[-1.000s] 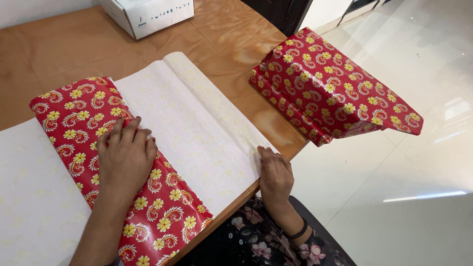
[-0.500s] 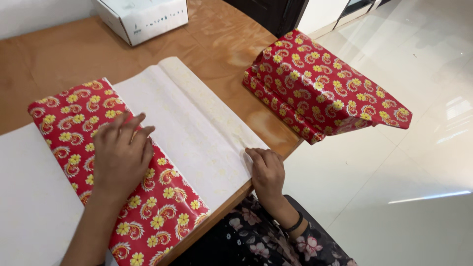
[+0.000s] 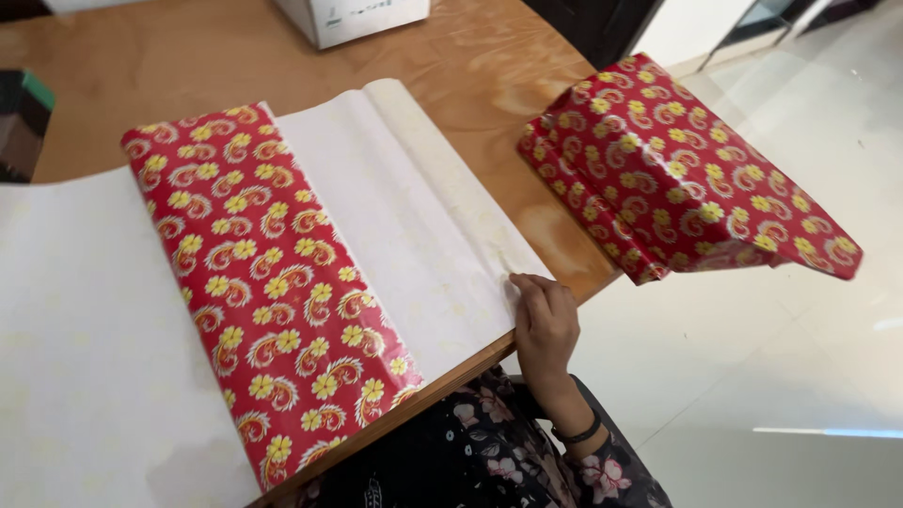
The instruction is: The person wraps two rectangular boxes with red floral wrapping paper on a wooden table. They fold the paper around each box, tuck the ends, and smooth the surface. The first box is completed and set aside; the second is wrapped similarly but not fully finished in the clip.
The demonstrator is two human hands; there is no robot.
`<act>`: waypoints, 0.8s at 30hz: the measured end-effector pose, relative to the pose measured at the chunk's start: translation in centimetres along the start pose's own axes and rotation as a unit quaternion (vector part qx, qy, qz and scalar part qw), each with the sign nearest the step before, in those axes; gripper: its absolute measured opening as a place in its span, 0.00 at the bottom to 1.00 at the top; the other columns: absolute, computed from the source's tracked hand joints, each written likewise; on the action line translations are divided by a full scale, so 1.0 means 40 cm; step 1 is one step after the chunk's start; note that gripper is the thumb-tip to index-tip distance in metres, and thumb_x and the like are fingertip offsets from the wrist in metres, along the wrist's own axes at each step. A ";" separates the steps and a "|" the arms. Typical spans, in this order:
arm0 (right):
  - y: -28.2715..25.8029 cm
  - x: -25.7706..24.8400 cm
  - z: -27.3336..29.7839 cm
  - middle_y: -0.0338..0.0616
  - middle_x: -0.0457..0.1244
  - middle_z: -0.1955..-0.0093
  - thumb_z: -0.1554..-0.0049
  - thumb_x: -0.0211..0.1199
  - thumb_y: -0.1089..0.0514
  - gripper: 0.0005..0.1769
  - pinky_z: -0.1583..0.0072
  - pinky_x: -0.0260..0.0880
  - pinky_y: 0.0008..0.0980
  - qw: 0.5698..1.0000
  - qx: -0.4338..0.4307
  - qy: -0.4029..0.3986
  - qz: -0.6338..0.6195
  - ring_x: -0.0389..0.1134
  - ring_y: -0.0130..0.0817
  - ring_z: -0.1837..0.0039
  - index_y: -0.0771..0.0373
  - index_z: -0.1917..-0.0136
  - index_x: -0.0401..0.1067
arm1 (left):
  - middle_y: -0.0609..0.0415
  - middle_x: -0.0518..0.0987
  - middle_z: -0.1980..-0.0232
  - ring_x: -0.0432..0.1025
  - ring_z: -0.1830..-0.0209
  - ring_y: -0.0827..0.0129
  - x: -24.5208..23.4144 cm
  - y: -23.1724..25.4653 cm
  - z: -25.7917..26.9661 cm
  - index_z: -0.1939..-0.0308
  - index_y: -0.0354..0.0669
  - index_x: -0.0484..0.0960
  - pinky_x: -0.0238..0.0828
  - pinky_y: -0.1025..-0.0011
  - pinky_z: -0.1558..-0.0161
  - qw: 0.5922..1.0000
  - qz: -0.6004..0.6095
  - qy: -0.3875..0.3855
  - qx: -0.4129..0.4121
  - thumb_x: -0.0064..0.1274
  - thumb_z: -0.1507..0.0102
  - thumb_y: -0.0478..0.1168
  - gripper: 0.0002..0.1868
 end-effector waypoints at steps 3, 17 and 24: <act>-0.003 -0.005 0.005 0.45 0.68 0.49 0.46 0.63 0.73 0.15 0.46 0.69 0.39 1.000 -0.006 -0.006 0.007 0.68 0.42 0.48 0.63 0.46 0.77 | 0.51 0.80 0.39 0.71 0.34 0.56 -0.032 -0.016 0.069 0.47 0.43 0.82 0.66 0.56 0.35 0.998 0.005 0.022 -0.055 0.59 0.36 0.38 0.14; 0.017 -0.006 0.001 0.44 0.68 0.43 0.43 0.63 0.67 0.12 0.39 0.67 0.40 0.998 0.020 -0.047 0.032 0.66 0.44 0.41 0.60 0.45 0.75 | 0.48 0.81 0.44 0.75 0.40 0.55 0.062 0.061 0.149 0.46 0.40 0.80 0.71 0.57 0.40 0.997 0.033 0.064 -0.002 0.61 0.38 0.42 0.18; 0.026 -0.016 0.006 0.46 0.68 0.41 0.42 0.64 0.60 0.15 0.38 0.62 0.41 0.994 0.025 -0.035 0.100 0.65 0.45 0.39 0.63 0.41 0.74 | 0.46 0.81 0.46 0.76 0.43 0.54 0.104 0.171 0.064 0.46 0.39 0.79 0.74 0.58 0.42 0.961 0.105 -0.140 0.214 0.63 0.39 0.44 0.20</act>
Point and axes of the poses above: each hand's wrist, its own z-axis away from the middle knuckle, its own x-axis out of the palm, y = z × x, the point moved 1 cm from there along -z, towards the middle knuckle
